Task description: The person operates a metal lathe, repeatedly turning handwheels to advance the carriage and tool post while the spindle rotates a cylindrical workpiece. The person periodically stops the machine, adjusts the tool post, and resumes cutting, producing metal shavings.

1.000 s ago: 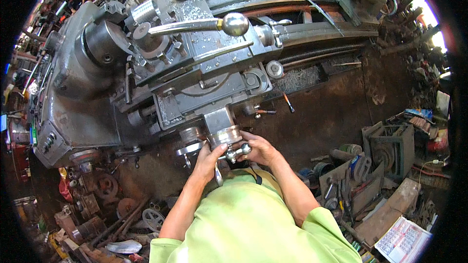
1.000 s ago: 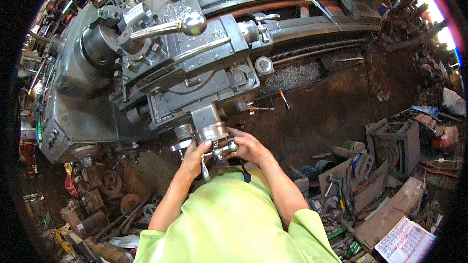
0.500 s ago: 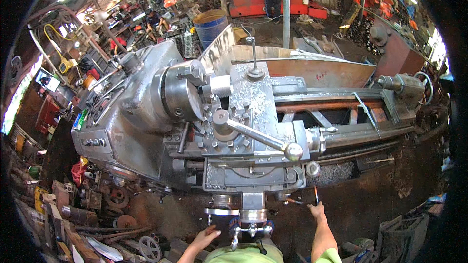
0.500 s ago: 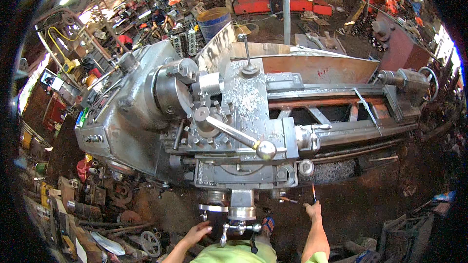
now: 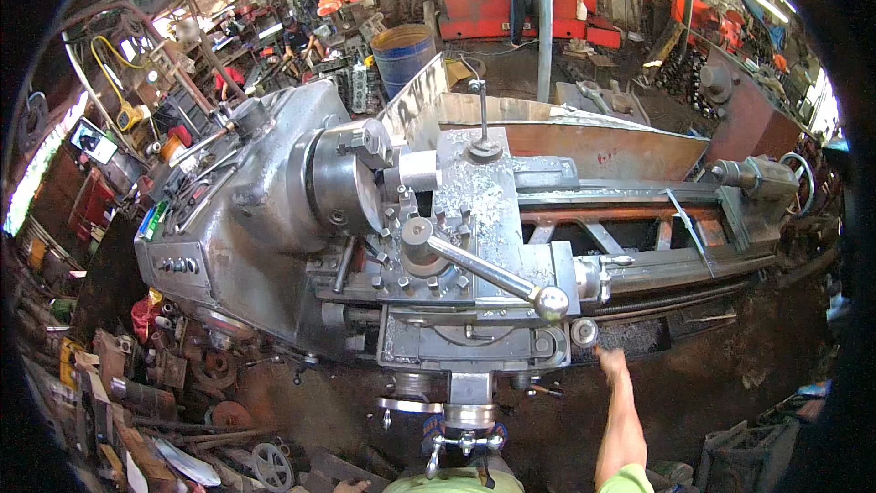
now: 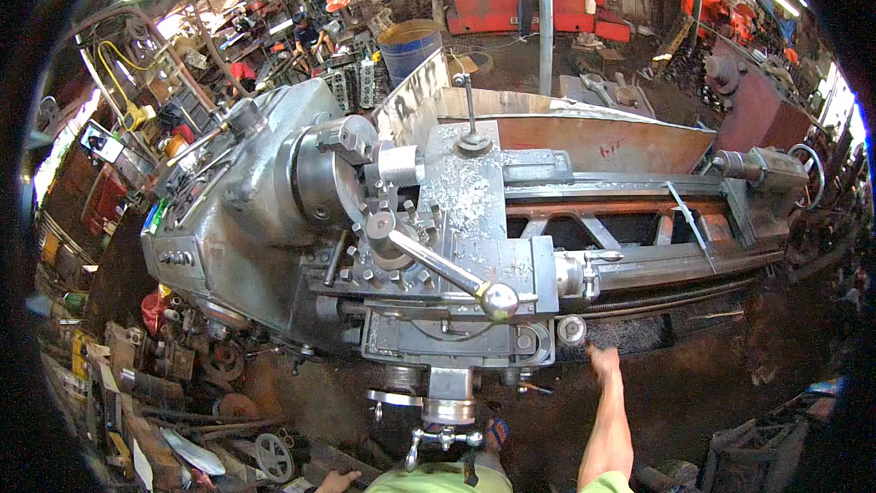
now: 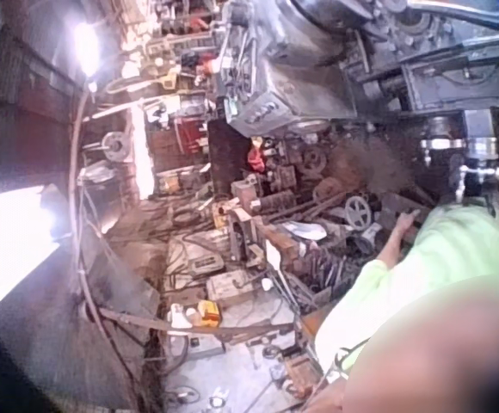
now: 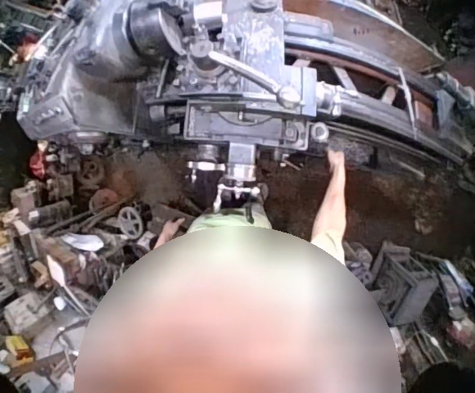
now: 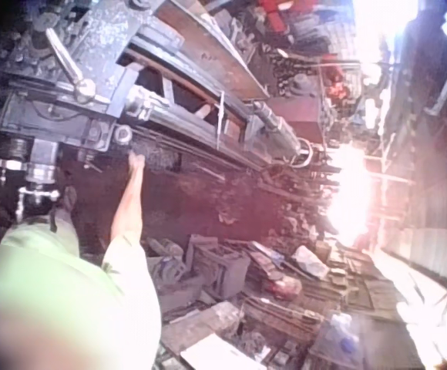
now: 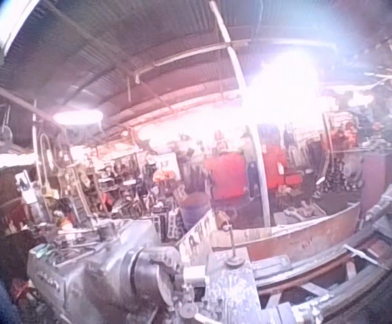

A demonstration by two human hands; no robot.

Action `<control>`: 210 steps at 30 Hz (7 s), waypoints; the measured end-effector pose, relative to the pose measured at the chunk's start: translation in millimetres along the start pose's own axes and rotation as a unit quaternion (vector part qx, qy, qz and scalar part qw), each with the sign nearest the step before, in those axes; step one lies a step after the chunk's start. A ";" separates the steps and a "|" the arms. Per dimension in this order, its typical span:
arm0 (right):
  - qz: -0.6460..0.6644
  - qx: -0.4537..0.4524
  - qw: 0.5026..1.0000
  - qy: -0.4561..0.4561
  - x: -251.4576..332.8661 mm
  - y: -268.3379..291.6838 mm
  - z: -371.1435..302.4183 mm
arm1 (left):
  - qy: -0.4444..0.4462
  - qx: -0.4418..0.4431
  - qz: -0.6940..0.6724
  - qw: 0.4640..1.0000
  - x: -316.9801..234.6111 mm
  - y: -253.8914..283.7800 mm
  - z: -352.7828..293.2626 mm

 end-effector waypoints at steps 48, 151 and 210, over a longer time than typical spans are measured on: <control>0.056 -0.088 0.993 0.060 22.8 46.2 -58.2 | -0.055 -0.026 -0.088 0.994 -15.7 7.4 87.2; -0.230 -0.051 0.967 0.091 -62.5 -8.0 -72.5 | -0.446 -0.754 -0.012 0.483 -337.6 405.1 40.2; -0.089 0.142 0.982 0.092 150.5 37.8 -419.6 | -0.513 -0.675 -0.127 0.515 -327.0 406.2 32.7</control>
Point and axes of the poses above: each hand's wrist, its own z-axis towards the middle knuckle, its own y-axis out of the back of the hand, x = y × z, the point moved 4 cm from there along z, towards the middle knuckle, and after that the axes turned 15 degrees about -x, right-handed, at the moved point
